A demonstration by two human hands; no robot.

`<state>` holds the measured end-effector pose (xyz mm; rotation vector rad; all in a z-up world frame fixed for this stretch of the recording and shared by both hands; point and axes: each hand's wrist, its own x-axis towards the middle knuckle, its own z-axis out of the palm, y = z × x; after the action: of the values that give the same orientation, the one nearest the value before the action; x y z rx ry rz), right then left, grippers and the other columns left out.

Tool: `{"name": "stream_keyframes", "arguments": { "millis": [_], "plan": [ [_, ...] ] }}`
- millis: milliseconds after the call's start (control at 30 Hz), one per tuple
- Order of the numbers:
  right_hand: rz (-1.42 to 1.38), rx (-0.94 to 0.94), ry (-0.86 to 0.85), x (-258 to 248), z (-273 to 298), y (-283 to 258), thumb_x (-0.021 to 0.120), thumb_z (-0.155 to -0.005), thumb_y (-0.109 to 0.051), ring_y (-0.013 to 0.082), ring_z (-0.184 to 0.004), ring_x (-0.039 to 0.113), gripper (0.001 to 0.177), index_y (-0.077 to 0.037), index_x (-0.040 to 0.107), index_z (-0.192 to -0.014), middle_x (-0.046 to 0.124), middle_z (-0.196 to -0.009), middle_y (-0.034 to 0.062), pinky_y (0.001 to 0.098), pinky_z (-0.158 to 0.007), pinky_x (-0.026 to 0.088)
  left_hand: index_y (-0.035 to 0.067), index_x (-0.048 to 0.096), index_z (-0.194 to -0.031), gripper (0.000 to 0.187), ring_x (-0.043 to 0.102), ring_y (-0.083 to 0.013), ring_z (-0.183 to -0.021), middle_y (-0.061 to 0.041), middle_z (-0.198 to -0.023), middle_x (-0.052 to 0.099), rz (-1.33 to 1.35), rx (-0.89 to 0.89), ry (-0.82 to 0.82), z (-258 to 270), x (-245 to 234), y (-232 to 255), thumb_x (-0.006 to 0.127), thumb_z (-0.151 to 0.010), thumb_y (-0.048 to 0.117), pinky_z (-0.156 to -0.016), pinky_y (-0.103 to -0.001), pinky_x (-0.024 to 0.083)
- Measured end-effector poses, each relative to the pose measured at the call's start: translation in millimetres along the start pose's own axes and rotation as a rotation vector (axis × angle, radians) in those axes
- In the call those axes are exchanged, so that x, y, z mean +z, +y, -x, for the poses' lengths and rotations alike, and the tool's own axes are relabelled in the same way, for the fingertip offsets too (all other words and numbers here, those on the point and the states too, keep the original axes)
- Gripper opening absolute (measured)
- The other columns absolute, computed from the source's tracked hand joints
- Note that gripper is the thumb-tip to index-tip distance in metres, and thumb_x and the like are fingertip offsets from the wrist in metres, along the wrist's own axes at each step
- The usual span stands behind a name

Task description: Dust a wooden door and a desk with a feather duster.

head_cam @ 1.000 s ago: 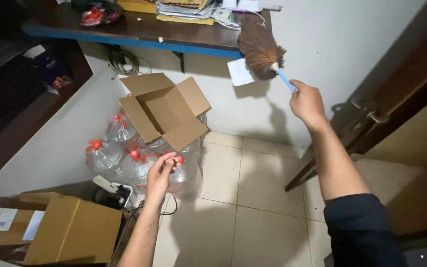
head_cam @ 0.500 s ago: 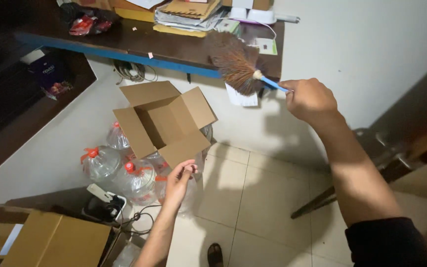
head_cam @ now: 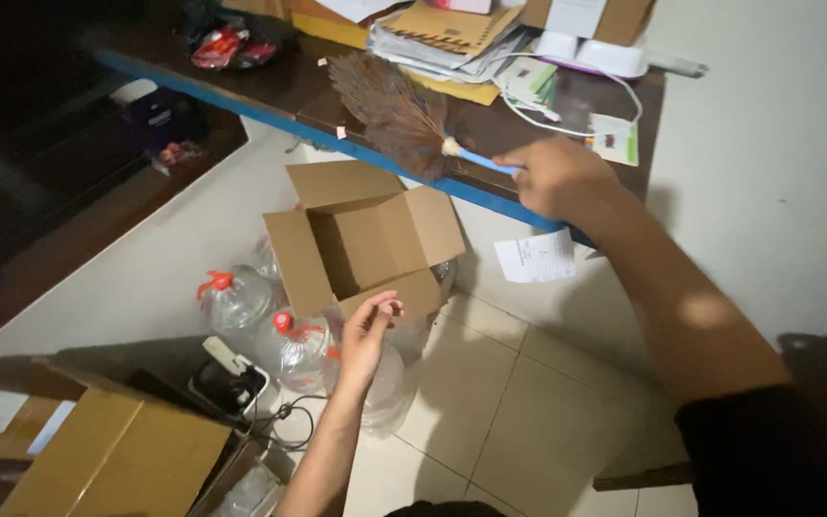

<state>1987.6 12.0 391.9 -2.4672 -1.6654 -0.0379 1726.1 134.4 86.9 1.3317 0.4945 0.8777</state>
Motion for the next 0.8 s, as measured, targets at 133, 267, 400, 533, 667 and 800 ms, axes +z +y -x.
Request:
{"name": "stream_keyframes", "arguments": {
  "millis": [133, 267, 400, 533, 667, 800],
  "plan": [
    [-0.028, -0.088, 0.022, 5.8, -50.1, -4.3, 0.060, -0.089, -0.015, 0.0398, -0.097, 0.068, 0.042, -0.028, 0.072, -0.128, 0.072, -0.108, 0.0180, 0.0479, -0.088, 0.054, 0.005, 0.069, -0.126, 0.029, 0.069, -0.0130, -0.100, -0.003, -0.109, 0.075, -0.048, 0.021, 0.107, 1.4, -4.6, 13.3, 0.060, -0.103, 0.021, -0.084, -0.028, 0.052],
    [-0.074, -0.181, -0.005, 15.0, -86.2, 0.2, 0.061, -0.092, -0.015, 0.0385, -0.096, 0.071, 0.040, -0.026, 0.072, -0.129, 0.074, -0.107, 0.0181, 0.0469, -0.089, 0.056, 0.004, 0.068, -0.126, 0.028, 0.069, -0.0128, -0.102, -0.004, -0.110, 0.074, -0.064, 0.073, 0.213, 4.5, -2.5, 7.8, 0.060, -0.103, 0.019, -0.084, -0.027, 0.051],
    [-0.043, -0.320, 0.048, 20.8, -103.1, 30.7, 0.062, -0.090, -0.014, 0.0382, -0.098, 0.069, 0.040, -0.025, 0.073, -0.127, 0.074, -0.110, 0.0149, 0.0495, -0.086, 0.056, 0.002, 0.068, -0.126, 0.028, 0.069, -0.0134, -0.102, -0.005, -0.110, 0.075, -0.063, 0.113, 0.340, 10.4, 23.1, 19.2, 0.061, -0.103, 0.017, -0.085, -0.026, 0.052],
    [0.025, -0.249, 0.025, -15.2, -52.9, 73.9, 0.060, -0.093, -0.016, 0.0389, -0.093, 0.070, 0.045, -0.032, 0.069, -0.134, 0.073, -0.107, 0.0177, 0.0522, -0.082, 0.056, 0.001, 0.068, -0.126, 0.028, 0.069, -0.0135, -0.103, -0.006, -0.109, 0.075, -0.078, 0.135, 0.442, 26.0, 57.9, 12.1, 0.061, -0.103, 0.015, -0.089, -0.026, 0.052],
    [0.176, -0.316, 0.010, -48.3, 2.9, 143.9, 0.061, -0.093, -0.020, 0.0334, -0.076, 0.072, 0.044, -0.023, 0.068, -0.136, 0.073, -0.090, 0.0177, 0.0469, -0.072, 0.058, 0.000, 0.066, -0.129, 0.030, 0.068, -0.0134, -0.103, -0.006, -0.110, 0.074, -0.078, 0.127, 0.493, 46.6, 93.0, 3.9, 0.060, -0.103, 0.015, -0.086, -0.026, 0.051],
    [0.352, -0.098, -0.069, -72.6, 26.8, 164.9, 0.052, -0.103, -0.020, 0.0317, -0.067, 0.071, 0.045, -0.029, 0.063, -0.146, 0.075, -0.083, 0.0209, 0.0430, -0.066, 0.059, -0.001, 0.065, -0.130, 0.032, 0.068, -0.0139, -0.102, -0.007, -0.110, 0.073, -0.042, 0.101, 0.549, 75.4, 108.5, -15.5, 0.059, -0.102, 0.014, -0.085, -0.028, 0.053]
  ]
}}
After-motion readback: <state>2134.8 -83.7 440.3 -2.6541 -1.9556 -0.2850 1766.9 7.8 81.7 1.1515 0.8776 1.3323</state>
